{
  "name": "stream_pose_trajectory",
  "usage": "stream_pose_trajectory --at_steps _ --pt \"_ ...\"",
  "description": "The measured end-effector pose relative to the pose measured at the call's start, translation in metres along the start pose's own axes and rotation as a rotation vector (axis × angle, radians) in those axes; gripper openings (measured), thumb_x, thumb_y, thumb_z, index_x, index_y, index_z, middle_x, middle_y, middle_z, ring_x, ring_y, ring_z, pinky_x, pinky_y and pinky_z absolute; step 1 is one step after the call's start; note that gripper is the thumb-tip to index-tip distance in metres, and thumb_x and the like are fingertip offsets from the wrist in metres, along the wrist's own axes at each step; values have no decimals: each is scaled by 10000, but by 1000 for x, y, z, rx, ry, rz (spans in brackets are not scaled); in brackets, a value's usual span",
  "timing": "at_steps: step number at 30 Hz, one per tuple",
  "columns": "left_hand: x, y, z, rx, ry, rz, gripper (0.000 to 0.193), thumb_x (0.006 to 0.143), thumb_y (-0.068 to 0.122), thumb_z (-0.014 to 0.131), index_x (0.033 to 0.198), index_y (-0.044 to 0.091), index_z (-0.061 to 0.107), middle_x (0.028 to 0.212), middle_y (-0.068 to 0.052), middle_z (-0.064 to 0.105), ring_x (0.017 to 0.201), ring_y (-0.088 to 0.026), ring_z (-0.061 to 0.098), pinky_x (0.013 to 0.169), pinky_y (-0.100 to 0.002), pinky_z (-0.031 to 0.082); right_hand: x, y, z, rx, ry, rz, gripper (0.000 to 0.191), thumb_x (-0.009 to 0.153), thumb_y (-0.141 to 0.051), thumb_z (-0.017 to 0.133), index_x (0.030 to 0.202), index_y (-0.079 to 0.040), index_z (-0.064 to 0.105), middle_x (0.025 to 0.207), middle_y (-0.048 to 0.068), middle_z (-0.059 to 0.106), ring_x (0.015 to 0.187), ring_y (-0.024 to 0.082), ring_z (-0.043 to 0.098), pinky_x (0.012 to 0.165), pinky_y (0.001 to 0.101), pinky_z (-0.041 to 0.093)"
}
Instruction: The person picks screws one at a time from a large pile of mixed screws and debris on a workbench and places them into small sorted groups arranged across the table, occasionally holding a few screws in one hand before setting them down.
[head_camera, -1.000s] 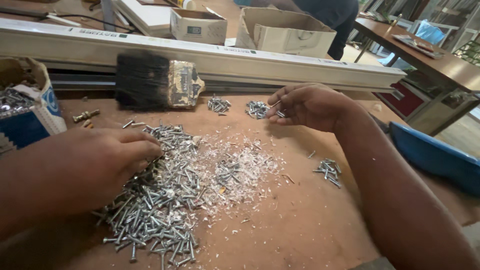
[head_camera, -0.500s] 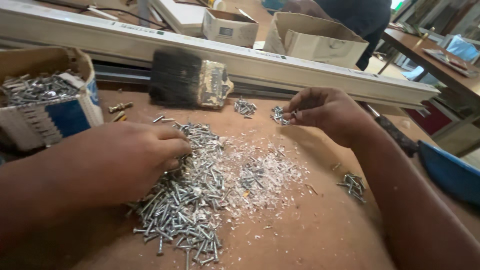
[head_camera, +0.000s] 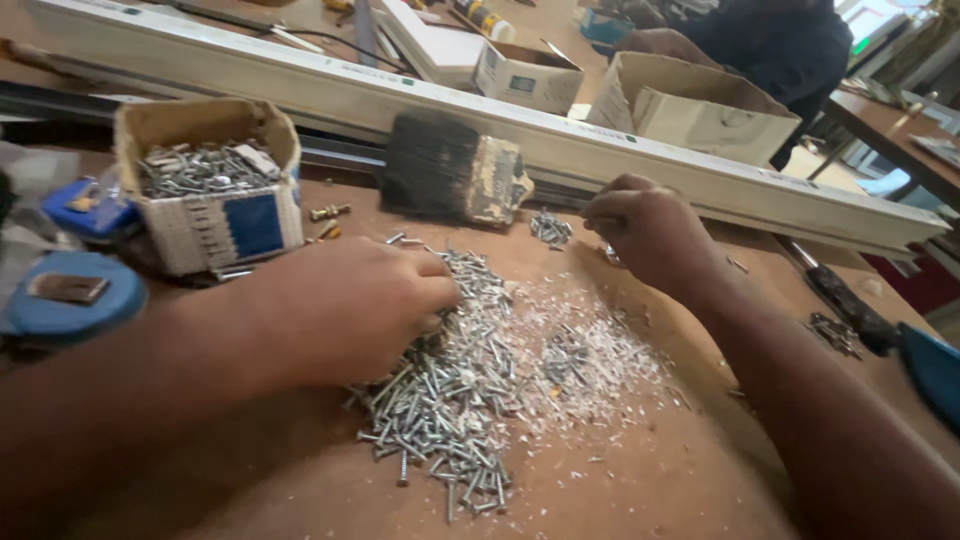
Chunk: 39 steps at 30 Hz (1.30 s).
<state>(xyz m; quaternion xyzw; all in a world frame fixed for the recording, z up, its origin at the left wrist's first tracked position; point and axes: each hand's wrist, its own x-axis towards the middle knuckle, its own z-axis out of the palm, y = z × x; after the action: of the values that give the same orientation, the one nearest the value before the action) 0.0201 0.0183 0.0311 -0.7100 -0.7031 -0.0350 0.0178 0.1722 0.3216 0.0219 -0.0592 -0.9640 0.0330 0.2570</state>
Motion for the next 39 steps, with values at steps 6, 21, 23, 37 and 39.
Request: stream_pose_trajectory --at_steps 6,21,23,37,39 --pt "1 -12 6 -37 58 51 228 841 189 653 1055 109 660 1100 -123 668 966 -342 673 842 -475 533 23 -7 13 -82 8 -44 120 904 -81 696 1002 -67 764 992 138 738 849 372 706 771 442 554" --pt "4 -15 6 3 46 76 283 721 64 638 1003 74 652 1086 -121 660 975 -345 676 851 -462 541 23 4 36 63 -95 109 228 924 -97 680 1110 -157 797 1044 122 785 923 292 762 836 395 569" --pt "4 -13 6 -5 51 67 256 745 76 637 1001 80 655 1082 -120 662 975 -343 676 856 -463 538 21 3 35 69 -82 81 241 903 -90 683 1109 -151 793 1047 130 781 945 298 758 853 399 567" --pt "0 -7 7 -52 8 -10 207 861 181 624 1052 110 661 1135 -113 668 1000 -346 671 866 -479 526 2 23 -13 -170 203 -89 133 1007 44 631 1065 -16 735 1154 174 752 946 292 751 851 375 611" --pt "-5 -5 5 -44 4 -9 229 830 144 626 1053 111 663 1137 -109 670 1020 -341 668 870 -476 529 -4 22 -43 -240 375 -207 141 986 105 638 1059 13 717 1187 182 754 1065 305 752 918 380 606"
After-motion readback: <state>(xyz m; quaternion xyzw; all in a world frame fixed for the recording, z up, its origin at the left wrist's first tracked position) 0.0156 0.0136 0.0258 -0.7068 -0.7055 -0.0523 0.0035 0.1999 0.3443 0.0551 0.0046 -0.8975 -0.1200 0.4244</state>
